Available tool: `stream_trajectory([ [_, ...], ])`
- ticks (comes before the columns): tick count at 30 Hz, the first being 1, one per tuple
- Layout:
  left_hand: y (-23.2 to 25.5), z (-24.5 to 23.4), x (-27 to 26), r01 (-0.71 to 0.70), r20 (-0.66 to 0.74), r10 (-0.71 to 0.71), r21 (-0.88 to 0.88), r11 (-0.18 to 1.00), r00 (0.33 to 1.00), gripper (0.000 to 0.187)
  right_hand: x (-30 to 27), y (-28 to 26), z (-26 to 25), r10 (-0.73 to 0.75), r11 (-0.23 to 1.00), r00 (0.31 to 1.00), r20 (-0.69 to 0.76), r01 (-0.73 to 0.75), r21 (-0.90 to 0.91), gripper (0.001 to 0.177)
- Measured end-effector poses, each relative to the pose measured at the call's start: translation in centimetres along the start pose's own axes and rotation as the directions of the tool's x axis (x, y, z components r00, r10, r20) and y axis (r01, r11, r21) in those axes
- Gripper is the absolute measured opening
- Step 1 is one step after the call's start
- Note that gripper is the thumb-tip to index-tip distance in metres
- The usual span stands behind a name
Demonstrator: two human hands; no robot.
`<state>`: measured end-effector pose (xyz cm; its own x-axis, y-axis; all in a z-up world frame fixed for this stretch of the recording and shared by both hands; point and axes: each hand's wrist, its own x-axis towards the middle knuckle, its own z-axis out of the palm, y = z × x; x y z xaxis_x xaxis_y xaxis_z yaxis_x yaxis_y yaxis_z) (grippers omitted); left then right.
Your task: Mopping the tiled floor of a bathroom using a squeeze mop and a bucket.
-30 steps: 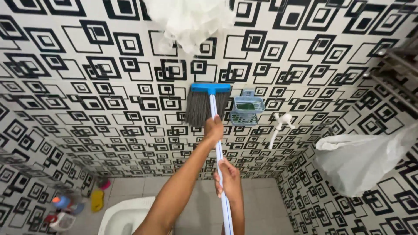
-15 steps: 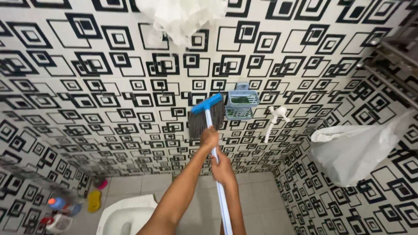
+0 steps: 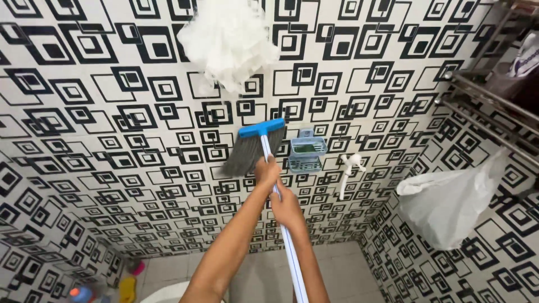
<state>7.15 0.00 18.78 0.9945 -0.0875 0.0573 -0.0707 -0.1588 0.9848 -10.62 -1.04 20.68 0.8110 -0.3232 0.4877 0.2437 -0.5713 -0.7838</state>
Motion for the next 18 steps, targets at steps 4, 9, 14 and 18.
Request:
stream_trajectory([
  [4,0.9,-0.8,0.1,0.213,0.219,-0.116,-0.496,0.842,0.969,0.032,0.2,-6.2,-1.3,0.235,0.963,0.971,0.033,-0.237,0.131,0.052],
  [9,2.3,-1.3,-1.6,0.157,0.147,-0.108,-0.387,0.908,0.983,0.028,-0.6,-5.9,-0.7,0.401,0.876,0.912,0.081,-0.408,0.257,0.054],
  [14,-0.4,-1.0,-2.7,0.15,0.108,-0.12,-0.332,0.931,0.987,0.03,-2.1,-3.0,0.7,0.443,0.828,0.891,0.102,-0.45,0.336,0.054],
  [18,-3.7,-0.5,-3.5,0.224,0.13,-0.193,-0.298,0.928,0.973,0.028,-3.6,-0.5,1.5,0.526,0.754,0.835,0.162,-0.546,0.366,0.051],
])
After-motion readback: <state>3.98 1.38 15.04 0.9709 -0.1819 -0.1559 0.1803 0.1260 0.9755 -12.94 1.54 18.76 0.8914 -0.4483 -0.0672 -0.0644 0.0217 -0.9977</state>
